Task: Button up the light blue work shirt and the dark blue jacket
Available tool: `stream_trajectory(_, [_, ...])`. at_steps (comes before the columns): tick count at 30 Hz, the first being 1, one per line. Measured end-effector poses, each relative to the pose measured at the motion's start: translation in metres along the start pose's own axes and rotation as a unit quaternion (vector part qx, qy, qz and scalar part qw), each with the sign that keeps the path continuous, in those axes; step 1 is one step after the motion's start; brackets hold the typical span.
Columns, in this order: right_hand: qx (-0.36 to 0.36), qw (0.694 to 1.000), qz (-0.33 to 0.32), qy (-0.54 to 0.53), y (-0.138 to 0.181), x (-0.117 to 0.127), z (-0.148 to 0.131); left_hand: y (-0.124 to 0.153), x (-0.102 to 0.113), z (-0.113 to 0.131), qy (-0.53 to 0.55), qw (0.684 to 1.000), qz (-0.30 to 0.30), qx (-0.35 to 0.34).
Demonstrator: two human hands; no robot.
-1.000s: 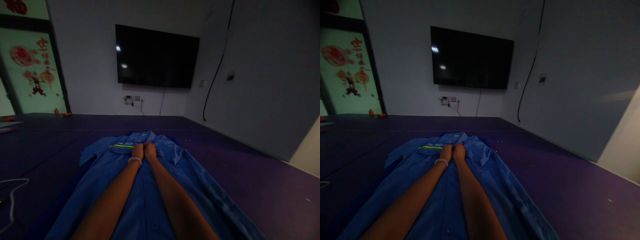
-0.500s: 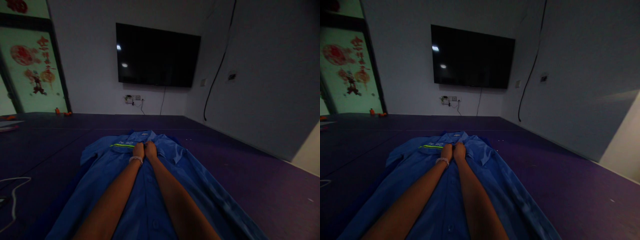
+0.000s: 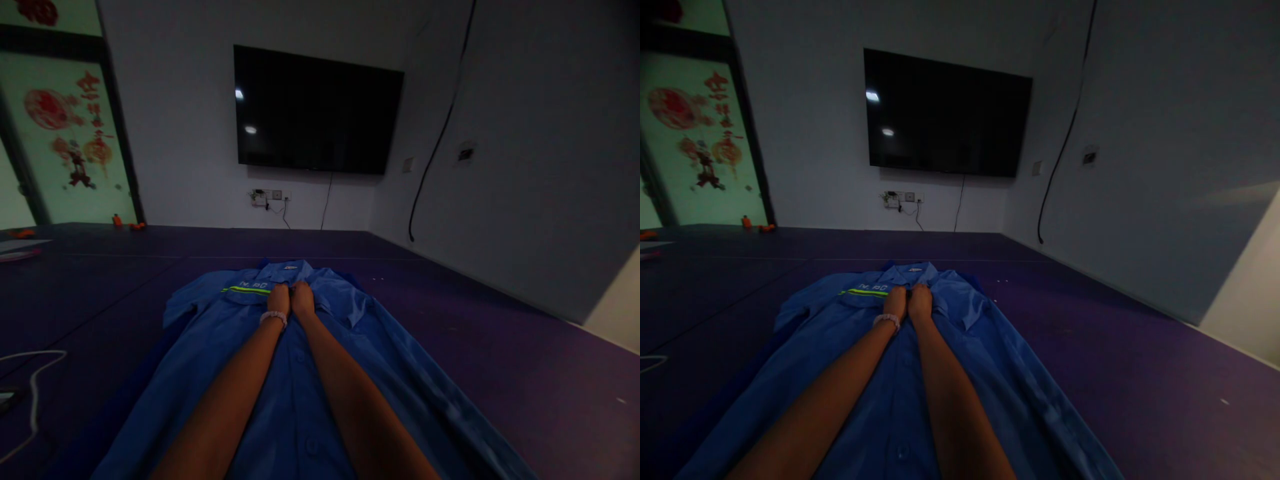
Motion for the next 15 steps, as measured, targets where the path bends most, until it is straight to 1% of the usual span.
stream_trajectory(7, [0.005, 1.0, 0.001, -0.01, 0.002, -0.001, 0.001, 0.0, 0.0, -0.002, 0.021, 0.999, 0.026, -0.004])
stream_trajectory(11, [-0.01, 0.998, 0.01, -0.054, -0.001, 0.001, 0.003, -0.002, 0.002, -0.006, 0.041, 0.998, 0.05, -0.008])
stream_trajectory(13, [-0.036, 0.996, 0.02, -0.085, -0.003, 0.003, 0.007, -0.003, 0.003, -0.008, 0.084, 0.994, 0.068, -0.018])
stream_trajectory(15, [-0.067, 0.99, 0.036, -0.116, -0.005, 0.005, 0.011, -0.003, 0.003, -0.01, 0.161, 0.983, 0.084, -0.031])
Point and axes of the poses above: each hand's wrist, its own y-axis away from the middle knuckle, its own x-axis out of the back of the hand, z = x × y, the point moved 4 cm from there along -y, towards the middle knuckle, and after that the axes turned 14 degrees about -x, right-handed, at the moved point
